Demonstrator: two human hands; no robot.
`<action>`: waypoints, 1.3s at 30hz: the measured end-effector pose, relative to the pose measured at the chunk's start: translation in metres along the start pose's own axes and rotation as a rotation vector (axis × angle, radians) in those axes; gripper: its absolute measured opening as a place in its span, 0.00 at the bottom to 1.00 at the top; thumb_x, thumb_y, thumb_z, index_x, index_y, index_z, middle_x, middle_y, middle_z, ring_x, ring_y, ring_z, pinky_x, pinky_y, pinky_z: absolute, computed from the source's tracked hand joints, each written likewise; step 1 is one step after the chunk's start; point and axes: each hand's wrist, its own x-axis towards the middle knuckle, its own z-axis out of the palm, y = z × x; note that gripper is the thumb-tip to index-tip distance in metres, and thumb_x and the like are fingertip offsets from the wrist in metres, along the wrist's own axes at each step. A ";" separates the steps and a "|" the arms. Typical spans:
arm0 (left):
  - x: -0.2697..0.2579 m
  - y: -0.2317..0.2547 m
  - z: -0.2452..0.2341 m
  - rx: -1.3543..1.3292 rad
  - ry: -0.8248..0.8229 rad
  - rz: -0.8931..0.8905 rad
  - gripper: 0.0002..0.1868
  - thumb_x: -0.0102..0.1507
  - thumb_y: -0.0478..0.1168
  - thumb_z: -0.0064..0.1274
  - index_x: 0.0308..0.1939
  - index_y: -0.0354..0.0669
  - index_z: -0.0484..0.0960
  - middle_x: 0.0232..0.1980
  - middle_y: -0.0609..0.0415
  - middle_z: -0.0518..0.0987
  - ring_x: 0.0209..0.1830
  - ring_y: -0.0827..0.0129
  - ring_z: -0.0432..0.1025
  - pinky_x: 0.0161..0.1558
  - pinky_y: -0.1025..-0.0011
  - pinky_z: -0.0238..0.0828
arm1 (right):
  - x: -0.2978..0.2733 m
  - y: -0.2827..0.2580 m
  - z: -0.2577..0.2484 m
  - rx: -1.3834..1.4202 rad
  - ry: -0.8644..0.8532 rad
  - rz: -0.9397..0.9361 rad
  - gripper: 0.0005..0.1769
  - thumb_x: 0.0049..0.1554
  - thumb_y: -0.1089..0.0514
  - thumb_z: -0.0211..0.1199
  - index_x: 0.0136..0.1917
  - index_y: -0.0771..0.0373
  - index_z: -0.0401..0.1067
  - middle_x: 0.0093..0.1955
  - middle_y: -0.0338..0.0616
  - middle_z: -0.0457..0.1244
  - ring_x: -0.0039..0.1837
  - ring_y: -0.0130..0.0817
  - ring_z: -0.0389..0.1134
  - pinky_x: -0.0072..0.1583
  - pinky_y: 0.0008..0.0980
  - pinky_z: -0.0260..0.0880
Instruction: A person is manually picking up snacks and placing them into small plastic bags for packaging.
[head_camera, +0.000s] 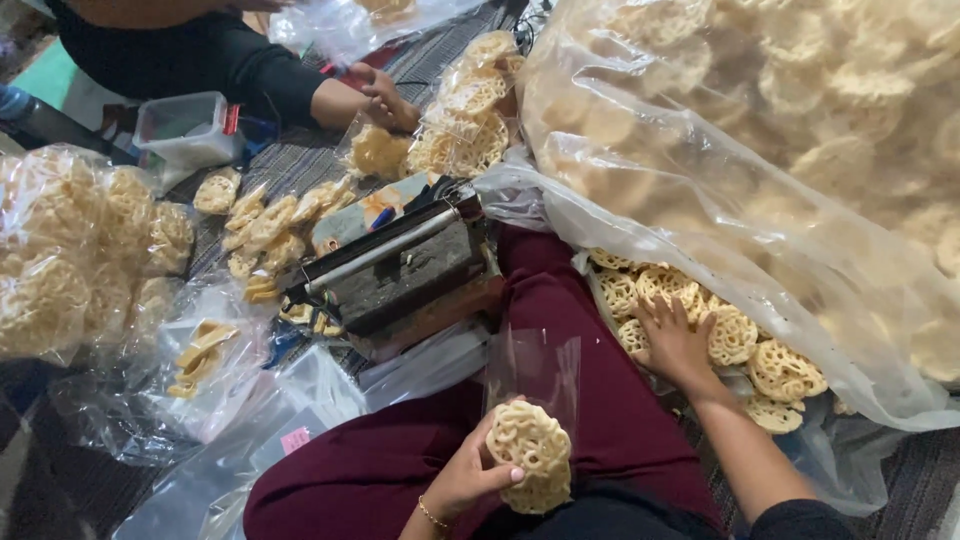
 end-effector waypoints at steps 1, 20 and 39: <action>0.000 0.000 0.000 -0.001 0.002 -0.004 0.52 0.55 0.44 0.69 0.78 0.46 0.55 0.67 0.51 0.73 0.67 0.62 0.72 0.67 0.61 0.70 | -0.003 -0.002 -0.007 0.001 -0.004 -0.001 0.56 0.54 0.28 0.63 0.84 0.34 0.34 0.88 0.40 0.29 0.86 0.46 0.27 0.75 0.79 0.28; -0.007 0.031 -0.020 -0.091 0.254 0.190 0.49 0.55 0.37 0.66 0.77 0.46 0.58 0.64 0.43 0.76 0.65 0.53 0.73 0.64 0.51 0.74 | 0.010 0.022 0.052 -0.144 0.062 -0.175 0.49 0.56 0.31 0.57 0.83 0.41 0.41 0.85 0.33 0.39 0.86 0.43 0.30 0.74 0.81 0.19; 0.009 0.087 -0.008 1.004 0.222 0.309 0.42 0.61 0.35 0.56 0.78 0.57 0.56 0.62 0.52 0.81 0.43 0.65 0.78 0.45 0.72 0.70 | -0.079 -0.032 -0.190 1.673 0.625 -0.643 0.23 0.62 0.63 0.59 0.69 0.60 0.61 0.62 0.49 0.61 0.62 0.35 0.65 0.61 0.33 0.74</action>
